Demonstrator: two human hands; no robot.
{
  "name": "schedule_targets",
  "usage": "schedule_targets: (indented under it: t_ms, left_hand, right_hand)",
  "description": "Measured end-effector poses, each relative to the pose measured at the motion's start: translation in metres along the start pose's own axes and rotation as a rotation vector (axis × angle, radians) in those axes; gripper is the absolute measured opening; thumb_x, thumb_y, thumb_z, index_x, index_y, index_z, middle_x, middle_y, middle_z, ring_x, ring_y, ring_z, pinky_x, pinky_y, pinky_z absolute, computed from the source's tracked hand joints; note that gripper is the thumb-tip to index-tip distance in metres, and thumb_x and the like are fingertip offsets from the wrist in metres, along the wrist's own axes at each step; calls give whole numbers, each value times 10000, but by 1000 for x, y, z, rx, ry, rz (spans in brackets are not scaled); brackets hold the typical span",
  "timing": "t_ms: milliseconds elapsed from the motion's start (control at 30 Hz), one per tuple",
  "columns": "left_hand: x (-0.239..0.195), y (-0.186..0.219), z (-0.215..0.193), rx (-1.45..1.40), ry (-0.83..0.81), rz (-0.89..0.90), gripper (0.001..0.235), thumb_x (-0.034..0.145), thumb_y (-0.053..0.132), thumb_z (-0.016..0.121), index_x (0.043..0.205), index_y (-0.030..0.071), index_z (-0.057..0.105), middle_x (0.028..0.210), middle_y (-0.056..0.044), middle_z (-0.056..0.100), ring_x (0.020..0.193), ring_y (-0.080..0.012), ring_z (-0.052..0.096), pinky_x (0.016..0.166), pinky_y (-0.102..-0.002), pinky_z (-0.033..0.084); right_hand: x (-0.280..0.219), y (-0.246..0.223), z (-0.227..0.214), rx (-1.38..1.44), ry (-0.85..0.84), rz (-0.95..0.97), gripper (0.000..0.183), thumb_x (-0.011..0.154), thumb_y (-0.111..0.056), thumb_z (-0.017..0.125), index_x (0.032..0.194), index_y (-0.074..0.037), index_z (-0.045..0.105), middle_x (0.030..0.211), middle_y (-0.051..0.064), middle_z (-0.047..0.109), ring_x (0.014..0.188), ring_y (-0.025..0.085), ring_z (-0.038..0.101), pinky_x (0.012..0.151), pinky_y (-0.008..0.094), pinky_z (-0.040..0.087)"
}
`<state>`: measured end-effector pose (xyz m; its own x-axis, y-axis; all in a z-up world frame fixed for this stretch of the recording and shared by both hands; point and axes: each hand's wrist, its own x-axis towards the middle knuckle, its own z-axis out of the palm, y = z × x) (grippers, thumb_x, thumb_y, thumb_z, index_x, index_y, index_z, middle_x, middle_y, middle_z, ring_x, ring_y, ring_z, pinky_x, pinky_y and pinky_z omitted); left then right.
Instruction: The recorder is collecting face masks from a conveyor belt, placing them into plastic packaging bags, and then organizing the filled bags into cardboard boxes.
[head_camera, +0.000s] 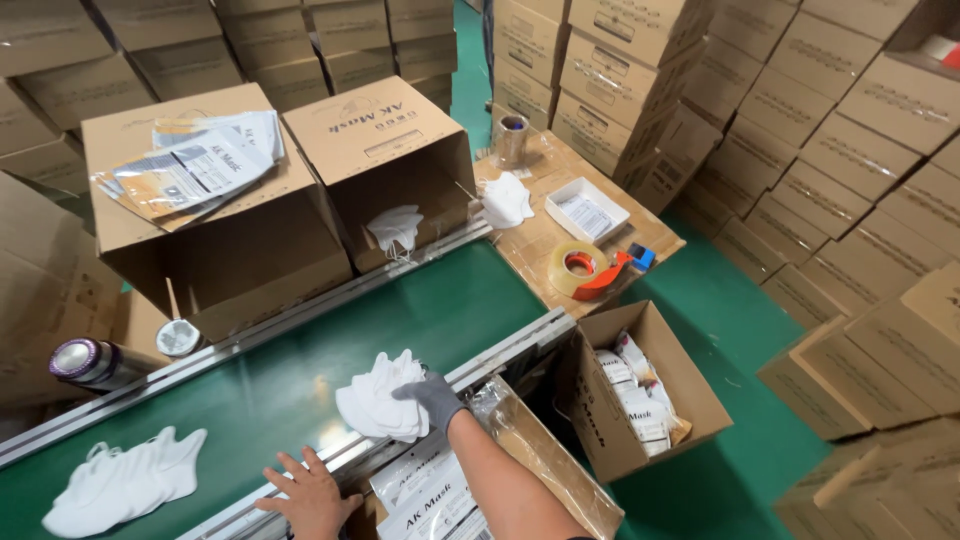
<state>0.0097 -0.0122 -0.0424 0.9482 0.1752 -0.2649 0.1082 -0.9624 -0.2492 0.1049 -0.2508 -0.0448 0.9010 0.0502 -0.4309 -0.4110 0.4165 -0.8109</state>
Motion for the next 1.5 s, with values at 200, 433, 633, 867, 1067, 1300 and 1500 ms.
schedule_targets:
  t_ms: [200, 433, 633, 867, 1067, 1300, 1500]
  left_hand:
    - [1, 1, -1, 30, -3, -1, 1411, 616, 780, 840, 1642, 80, 171, 1680, -318, 135, 1518, -597, 123, 992, -806, 234]
    - [0, 0, -2, 33, -19, 8, 1413, 629, 789, 828, 1641, 68, 156, 1676, -329, 136, 1515, -606, 108, 986, -815, 224]
    - [-2, -1, -8, 12, -41, 10, 1412, 636, 782, 833, 1644, 72, 145, 1679, -329, 120, 1516, -601, 104, 988, -806, 237]
    - [-7, -1, -12, -31, -36, -7, 1388, 633, 756, 850, 1646, 100, 164, 1689, -303, 124, 1528, -581, 104, 1019, -790, 246]
    - [-5, -1, -6, -61, -7, 4, 1378, 639, 739, 854, 1639, 89, 164, 1684, -312, 114, 1520, -591, 105, 1017, -800, 238]
    - [-12, -2, -25, -95, -36, -4, 1373, 643, 724, 862, 1635, 81, 163, 1683, -308, 106, 1520, -581, 104, 1037, -799, 222]
    - [-20, -8, -36, -288, -24, -61, 1348, 606, 649, 903, 1619, 117, 189, 1681, -194, 133, 1540, -484, 110, 1127, -762, 194]
  right_hand:
    - [-3, 0, 0, 1, -25, -25, 416, 747, 23, 789, 1153, 58, 703, 1067, 178, 753, 912, 280, 754, 814, 372, 628]
    - [-8, -6, 5, -26, 3, 7, 419, 750, 24, 771, 1163, 36, 697, 1078, 171, 755, 929, 275, 759, 831, 374, 630]
    - [-8, -5, 4, -24, -7, 11, 416, 756, 27, 768, 1165, 37, 693, 1082, 174, 751, 927, 278, 758, 826, 380, 631]
    - [-4, -2, 2, 0, -29, 16, 400, 765, 29, 758, 1158, 50, 684, 1071, 184, 745, 923, 286, 757, 827, 393, 635]
    - [-6, -4, 3, 3, -35, 23, 410, 763, 24, 752, 1166, 44, 681, 1075, 189, 744, 929, 292, 757, 830, 399, 638]
    - [4, 3, -7, -14, -49, 18, 416, 764, 12, 767, 1171, 42, 682, 1086, 179, 748, 947, 284, 754, 852, 391, 627]
    - [5, 10, -13, -35, -109, -5, 470, 726, -78, 834, 1165, 8, 689, 1061, 146, 742, 905, 269, 736, 802, 404, 620]
